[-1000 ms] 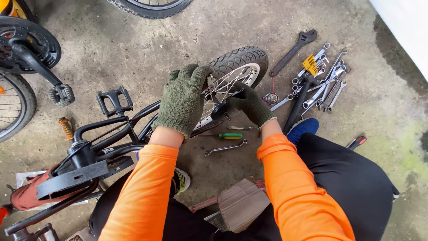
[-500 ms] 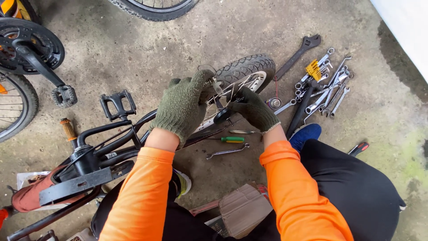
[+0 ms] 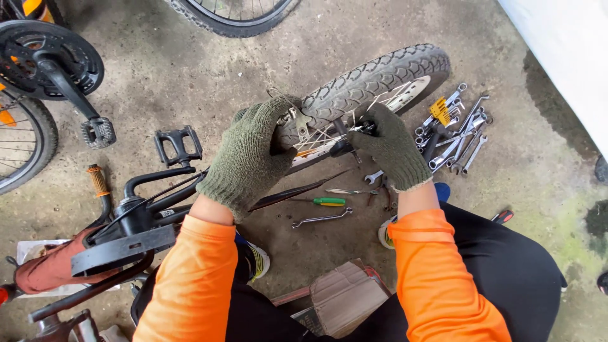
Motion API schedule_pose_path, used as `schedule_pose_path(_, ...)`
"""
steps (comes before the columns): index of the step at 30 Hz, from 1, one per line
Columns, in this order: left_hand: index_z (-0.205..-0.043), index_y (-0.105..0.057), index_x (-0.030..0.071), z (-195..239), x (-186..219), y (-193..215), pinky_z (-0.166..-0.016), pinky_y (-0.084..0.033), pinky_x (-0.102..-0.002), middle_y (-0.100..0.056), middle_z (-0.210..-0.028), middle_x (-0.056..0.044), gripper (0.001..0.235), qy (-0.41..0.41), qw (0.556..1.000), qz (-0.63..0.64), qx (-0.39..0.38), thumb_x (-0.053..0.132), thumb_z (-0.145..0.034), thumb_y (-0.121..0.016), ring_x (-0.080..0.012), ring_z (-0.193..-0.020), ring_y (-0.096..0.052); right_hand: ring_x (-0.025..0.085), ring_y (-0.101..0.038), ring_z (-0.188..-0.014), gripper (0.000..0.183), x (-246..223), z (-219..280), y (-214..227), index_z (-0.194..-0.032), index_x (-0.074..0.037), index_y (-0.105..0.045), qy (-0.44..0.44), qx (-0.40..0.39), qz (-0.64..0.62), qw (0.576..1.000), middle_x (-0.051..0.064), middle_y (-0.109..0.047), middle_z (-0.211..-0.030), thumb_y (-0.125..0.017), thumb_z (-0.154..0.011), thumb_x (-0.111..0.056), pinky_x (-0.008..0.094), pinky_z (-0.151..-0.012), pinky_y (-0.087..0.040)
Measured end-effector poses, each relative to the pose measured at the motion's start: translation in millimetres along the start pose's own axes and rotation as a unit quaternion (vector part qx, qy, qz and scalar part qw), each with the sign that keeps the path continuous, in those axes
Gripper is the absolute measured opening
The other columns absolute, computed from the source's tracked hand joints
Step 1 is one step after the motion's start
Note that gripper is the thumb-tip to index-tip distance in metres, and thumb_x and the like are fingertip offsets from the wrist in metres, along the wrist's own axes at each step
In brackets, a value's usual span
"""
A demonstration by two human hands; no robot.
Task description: The person works on a bicycle wheel, manipulating the spokes and hub area with gloved hands. They adjust the wheel's position and handle the brake assembly attached to the rim.
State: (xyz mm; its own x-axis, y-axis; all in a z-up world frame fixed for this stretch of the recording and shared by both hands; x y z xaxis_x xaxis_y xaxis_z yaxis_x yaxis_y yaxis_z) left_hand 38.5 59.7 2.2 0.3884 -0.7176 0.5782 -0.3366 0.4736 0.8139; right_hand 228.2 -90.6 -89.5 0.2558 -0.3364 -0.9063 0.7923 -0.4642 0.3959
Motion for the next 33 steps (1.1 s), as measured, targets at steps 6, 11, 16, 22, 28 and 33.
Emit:
schedule_pose_path(6,-0.138,-0.056,0.010,20.7,16.4,42.2,-0.089,-0.057,-0.035,-0.067,-0.129,-0.011,0.063,-0.106,0.987,0.111,0.048,0.007,-0.078,-0.076,-0.0270,-0.108,-0.071,0.015,-0.061,-0.087,0.036,-19.0,10.3,15.8,-0.121,-0.016,-0.064,-0.008,0.034,-0.021,0.999,0.004,-0.063,-0.097,-0.076,-0.087,-0.013,0.030,-0.080,-0.052)
schedule_pose_path(11,-0.133,-0.059,0.005,21.5,12.0,48.2,-0.079,-0.058,-0.029,-0.066,-0.122,-0.010,0.040,-0.126,0.969,0.195,0.088,0.001,-0.094,-0.066,-0.0204,-0.097,-0.068,0.012,-0.064,-0.079,0.037,-52.3,21.0,37.0,-0.120,-0.012,-0.061,0.000,0.046,-0.046,0.998,0.005,-0.067,-0.100,-0.076,-0.086,-0.009,0.026,-0.074,-0.054)
schedule_pose_path(16,-0.133,-0.062,0.015,18.2,-5.5,41.0,-0.100,-0.050,-0.056,-0.071,-0.113,-0.018,0.043,-0.014,0.971,0.199,0.131,0.021,-0.094,-0.077,-0.0464,-0.115,-0.064,0.013,-0.066,-0.068,0.035,-96.7,41.3,56.8,-0.122,-0.010,-0.059,0.003,0.071,-0.022,0.997,0.008,-0.068,-0.100,-0.075,-0.090,-0.009,0.024,-0.063,-0.055)
schedule_pose_path(22,-0.133,-0.064,0.005,22.3,3.4,46.5,-0.080,-0.053,-0.029,-0.069,-0.118,-0.009,0.036,-0.117,0.960,0.209,0.145,0.005,-0.097,-0.069,-0.0177,-0.091,-0.064,0.013,-0.070,-0.076,0.029,-128.8,71.7,82.8,-0.119,-0.002,-0.059,-0.008,0.119,0.084,0.989,0.008,-0.069,-0.096,-0.071,-0.094,0.004,0.023,-0.070,-0.060)
schedule_pose_path(28,-0.142,-0.054,0.003,21.5,3.2,34.5,-0.097,-0.058,-0.032,-0.068,-0.137,-0.014,0.040,-0.123,0.958,0.242,0.096,0.005,-0.103,-0.056,-0.0234,-0.118,-0.071,0.019,-0.069,-0.077,0.034,-159.4,119.5,98.4,-0.128,0.006,-0.055,0.048,0.175,0.117,0.976,0.015,-0.065,-0.100,-0.066,-0.098,0.015,0.026,-0.069,-0.059)
schedule_pose_path(33,-0.143,-0.053,0.014,20.4,-10.0,43.7,-0.074,-0.047,-0.022,-0.065,-0.105,-0.003,0.037,-0.024,0.919,0.375,0.118,0.009,-0.107,-0.050,-0.0098,-0.090,-0.058,0.020,-0.063,-0.060,0.030,-188.9,151.6,92.7,-0.129,0.012,-0.057,0.053,0.189,0.185,0.963,0.016,-0.066,-0.090,-0.068,-0.101,0.013,0.027,-0.052,-0.047)
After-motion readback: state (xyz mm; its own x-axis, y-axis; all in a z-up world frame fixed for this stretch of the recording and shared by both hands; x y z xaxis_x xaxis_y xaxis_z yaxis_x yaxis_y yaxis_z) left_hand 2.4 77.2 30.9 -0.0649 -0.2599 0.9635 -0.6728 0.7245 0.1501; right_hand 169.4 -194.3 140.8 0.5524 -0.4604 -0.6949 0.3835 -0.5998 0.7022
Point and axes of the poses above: each hand's wrist, its own z-axis away from the middle knuckle, its own y-axis out of the back of the hand, x = y × z, the point moved 6 cm from there along -z, towards the middle knuckle
